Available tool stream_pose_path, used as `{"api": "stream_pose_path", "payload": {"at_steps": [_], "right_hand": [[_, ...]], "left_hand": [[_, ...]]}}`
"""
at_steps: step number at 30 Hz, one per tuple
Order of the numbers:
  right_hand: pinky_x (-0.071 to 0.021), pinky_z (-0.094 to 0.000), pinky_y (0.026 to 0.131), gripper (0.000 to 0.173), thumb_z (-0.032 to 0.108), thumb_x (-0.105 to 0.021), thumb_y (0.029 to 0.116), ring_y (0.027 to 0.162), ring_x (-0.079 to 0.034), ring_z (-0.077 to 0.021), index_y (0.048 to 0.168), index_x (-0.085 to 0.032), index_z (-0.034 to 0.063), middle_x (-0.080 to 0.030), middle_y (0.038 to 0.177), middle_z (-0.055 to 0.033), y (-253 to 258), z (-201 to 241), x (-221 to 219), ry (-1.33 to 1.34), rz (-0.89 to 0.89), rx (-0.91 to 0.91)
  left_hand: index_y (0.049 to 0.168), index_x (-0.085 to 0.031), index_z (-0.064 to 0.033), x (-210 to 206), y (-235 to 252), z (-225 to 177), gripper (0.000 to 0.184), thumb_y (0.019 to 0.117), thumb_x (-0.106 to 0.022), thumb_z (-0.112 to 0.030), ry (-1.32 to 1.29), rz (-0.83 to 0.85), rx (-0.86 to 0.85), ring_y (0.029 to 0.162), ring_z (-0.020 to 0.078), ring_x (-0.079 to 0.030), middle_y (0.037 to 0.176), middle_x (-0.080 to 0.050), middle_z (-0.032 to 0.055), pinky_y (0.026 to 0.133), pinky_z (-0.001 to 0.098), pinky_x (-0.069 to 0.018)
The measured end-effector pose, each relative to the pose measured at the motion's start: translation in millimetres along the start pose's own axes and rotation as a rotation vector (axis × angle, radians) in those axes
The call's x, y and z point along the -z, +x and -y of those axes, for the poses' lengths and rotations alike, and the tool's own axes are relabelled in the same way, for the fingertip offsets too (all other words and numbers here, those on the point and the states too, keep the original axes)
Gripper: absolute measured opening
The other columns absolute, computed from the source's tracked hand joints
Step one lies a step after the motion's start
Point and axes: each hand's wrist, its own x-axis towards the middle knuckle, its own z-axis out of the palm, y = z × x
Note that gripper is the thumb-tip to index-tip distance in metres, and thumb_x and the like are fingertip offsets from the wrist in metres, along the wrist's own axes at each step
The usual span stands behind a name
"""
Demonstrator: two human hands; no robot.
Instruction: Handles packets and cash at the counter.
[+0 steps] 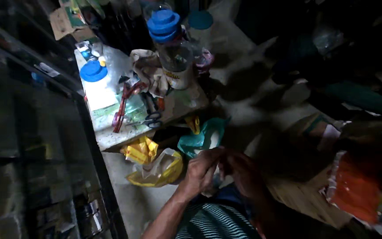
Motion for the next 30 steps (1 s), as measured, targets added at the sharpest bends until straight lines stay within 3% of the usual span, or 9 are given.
{"api": "stream_pose_path", "payload": {"at_steps": [5,8,11,15,18,21,24,27,30], "right_hand": [[-0.0635,-0.0322,0.063,0.020,0.017,-0.055,0.1030,0.069,-0.072,-0.0146,0.112,-0.071,0.0108,-0.076,0.089,-0.0036,65.9,14.7,96.4,-0.018,0.144,0.050],[-0.0641,-0.0322,0.065,0.023,0.015,-0.058,0.1017,0.071,-0.071,-0.0142,0.117,-0.067,0.0010,-0.074,0.091,-0.0036,100.8,48.9,157.9,-0.279,0.109,0.061],[-0.0632,-0.0251,0.069,0.017,0.011,-0.056,0.1019,0.075,-0.071,-0.0060,0.109,-0.067,0.0007,-0.073,0.089,0.0030,127.9,90.9,213.6,-0.494,0.014,-0.011],[-0.0628,-0.0252,0.063,0.012,0.003,-0.052,0.1017,0.070,-0.072,-0.0091,0.108,-0.061,-0.0007,-0.074,0.085,0.0004,152.7,131.2,264.8,-0.358,-0.116,-0.090],[-0.0629,-0.0240,0.060,0.009,-0.006,-0.057,0.0954,0.065,-0.072,-0.0069,0.102,-0.064,-0.0063,-0.074,0.081,0.0008,184.4,142.0,295.5,-0.462,-0.105,0.062],[-0.0650,-0.0268,0.065,0.010,0.000,-0.060,0.0971,0.071,-0.074,-0.0094,0.105,-0.065,-0.0022,-0.075,0.087,0.0004,218.4,151.4,323.8,-0.510,0.020,-0.020],[-0.0629,-0.0239,0.064,0.010,0.003,-0.063,0.0953,0.070,-0.071,-0.0072,0.104,-0.067,0.0006,-0.074,0.085,0.0022,261.6,153.3,333.8,-0.508,0.077,-0.056],[-0.0620,-0.0220,0.065,0.010,0.006,-0.064,0.0939,0.069,-0.070,-0.0046,0.102,-0.068,0.0025,-0.074,0.083,0.0045,321.2,148.2,348.1,-0.503,0.132,-0.025],[-0.0636,-0.0253,0.065,0.013,0.010,-0.063,0.0961,0.069,-0.072,-0.0075,0.105,-0.067,0.0021,-0.074,0.082,0.0029,369.5,159.9,350.5,-0.474,0.142,-0.142]], "left_hand": [[0.125,-0.067,0.0029,-68.4,65.4,42.3,0.027,0.1036,-0.053,-0.004,0.059,0.028,-0.055,0.116,0.0218,-0.068,0.124,-0.071,0.0165,0.105,0.0381,-0.0539],[0.128,-0.066,0.0039,-129.9,106.8,59.4,0.029,0.1012,-0.058,-0.005,0.096,0.029,0.010,0.117,0.0225,-0.068,0.125,-0.070,0.0171,0.105,0.0384,-0.0540],[0.128,-0.067,0.0020,-153.6,154.2,64.0,0.031,0.1023,-0.060,-0.013,0.232,0.036,0.141,0.117,0.0207,-0.068,0.126,-0.071,0.0150,0.104,0.0366,-0.0532],[0.124,-0.069,0.0004,-66.4,225.2,76.4,0.027,0.0996,-0.062,-0.009,0.660,-0.252,0.217,0.112,0.0163,-0.069,0.122,-0.072,0.0124,0.101,0.0339,-0.0550],[0.124,-0.068,0.0002,23.8,286.3,97.3,0.028,0.1030,-0.054,-0.011,1.059,-0.294,0.316,0.105,0.0282,-0.071,0.117,-0.072,0.0193,0.095,0.0455,-0.0559],[0.128,-0.066,-0.0033,74.6,332.7,128.5,0.030,0.1059,-0.046,-0.010,1.150,0.002,0.596,0.122,0.0425,-0.062,0.132,-0.064,0.0234,0.105,0.0616,-0.0460],[0.128,-0.068,-0.0028,96.6,361.3,172.3,0.031,0.0993,-0.055,-0.002,1.205,0.305,0.596,0.128,0.0480,-0.056,0.136,-0.062,0.0237,0.106,0.0700,-0.0396],[0.116,-0.070,0.0048,108.5,376.2,216.0,0.026,0.0904,-0.069,-0.002,1.308,0.502,0.661,0.124,0.0491,-0.056,0.127,-0.063,0.0277,0.106,0.0689,-0.0389],[0.114,-0.067,0.0088,108.8,374.4,233.8,0.025,0.0930,-0.070,-0.005,1.415,0.615,1.003,0.113,0.0506,-0.061,0.115,-0.066,0.0314,0.099,0.0673,-0.0453]]}}
